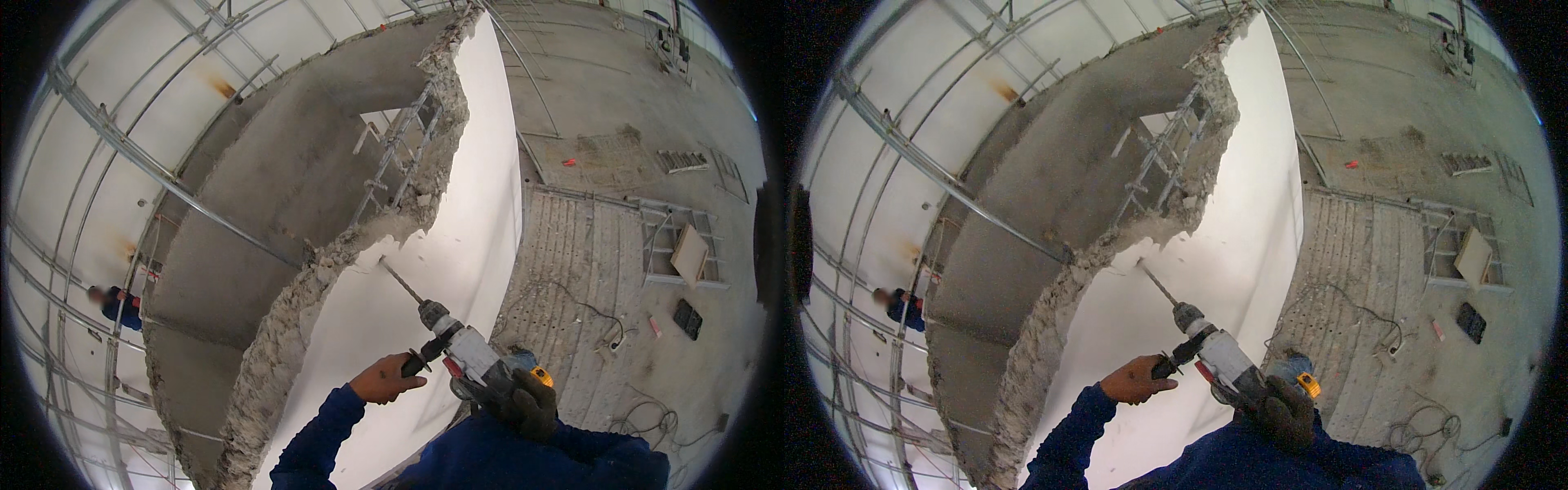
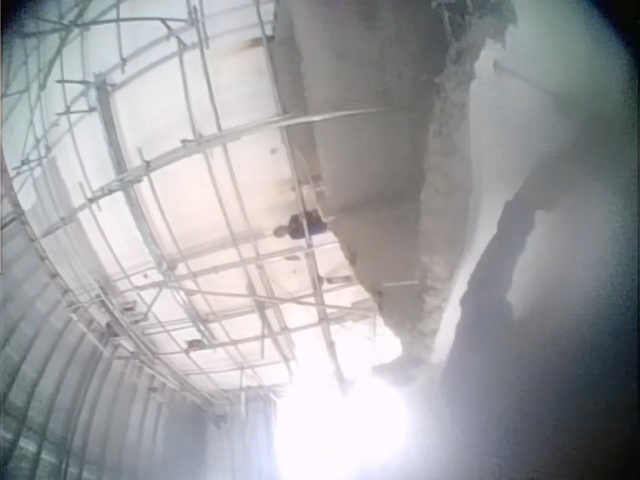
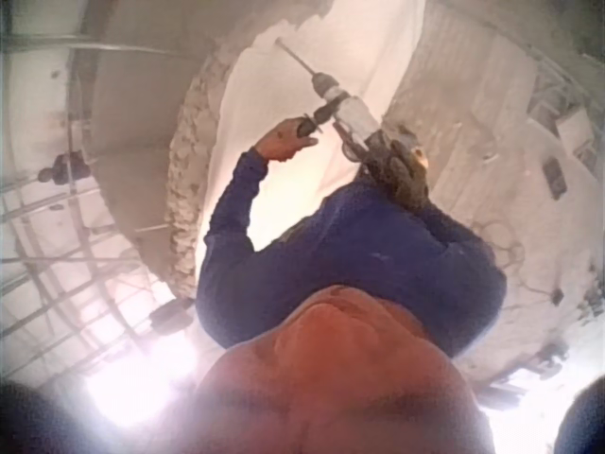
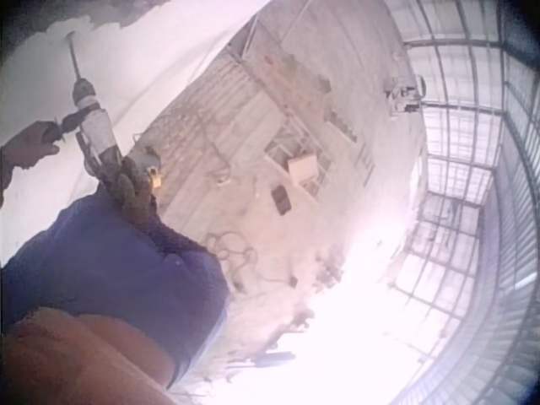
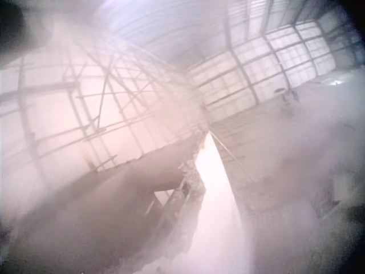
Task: The person uses a jackhammer to break apart a section of a concrete ceiling. They repeatedly position the tool against the concrete and operate it to chip away material, creating a large opening.
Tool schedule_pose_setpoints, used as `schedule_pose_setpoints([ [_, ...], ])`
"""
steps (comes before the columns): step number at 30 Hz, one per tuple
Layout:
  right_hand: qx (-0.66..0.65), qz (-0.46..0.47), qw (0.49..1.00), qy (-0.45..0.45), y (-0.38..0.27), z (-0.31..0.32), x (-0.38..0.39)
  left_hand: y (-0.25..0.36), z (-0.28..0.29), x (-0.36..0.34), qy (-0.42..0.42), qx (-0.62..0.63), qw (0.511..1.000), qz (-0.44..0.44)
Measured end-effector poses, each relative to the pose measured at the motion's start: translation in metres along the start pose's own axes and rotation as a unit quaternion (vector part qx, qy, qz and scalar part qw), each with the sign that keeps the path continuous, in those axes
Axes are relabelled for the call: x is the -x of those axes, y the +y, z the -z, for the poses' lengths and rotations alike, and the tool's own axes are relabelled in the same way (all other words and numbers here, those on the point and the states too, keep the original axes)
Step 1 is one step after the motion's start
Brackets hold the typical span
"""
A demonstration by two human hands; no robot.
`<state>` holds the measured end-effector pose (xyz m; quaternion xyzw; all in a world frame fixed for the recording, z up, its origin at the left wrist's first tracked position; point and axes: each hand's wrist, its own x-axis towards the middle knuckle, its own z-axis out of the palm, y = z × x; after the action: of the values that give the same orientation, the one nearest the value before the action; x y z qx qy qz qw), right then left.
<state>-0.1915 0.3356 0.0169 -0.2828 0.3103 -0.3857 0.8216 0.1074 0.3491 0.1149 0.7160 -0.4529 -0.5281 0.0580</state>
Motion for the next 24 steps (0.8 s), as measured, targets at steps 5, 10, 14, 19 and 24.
schedule_pose_setpoints([
  [5,-0.001,0.006,1.000,-0.018,0.013,0.010,-0.029,0.001,0.018,0.001,0.008,0.009,1.000,0.015],
  [10,0.022,0.046,0.998,0.039,0.041,0.022,-0.038,0.016,0.027,-0.013,0.005,-0.007,1.000,-0.011],
  [14,0.097,0.004,0.995,-0.029,-0.015,-0.002,-0.053,0.019,0.042,-0.021,0.024,-0.008,1.000,-0.011],
  [19,0.036,0.025,0.998,-0.052,-0.031,-0.013,-0.067,0.030,0.046,-0.022,0.042,-0.004,0.999,-0.013],
  [24,-0.010,0.010,0.997,-0.075,-0.034,0.012,-0.059,0.037,0.030,-0.019,0.039,0.013,0.999,0.003],
])
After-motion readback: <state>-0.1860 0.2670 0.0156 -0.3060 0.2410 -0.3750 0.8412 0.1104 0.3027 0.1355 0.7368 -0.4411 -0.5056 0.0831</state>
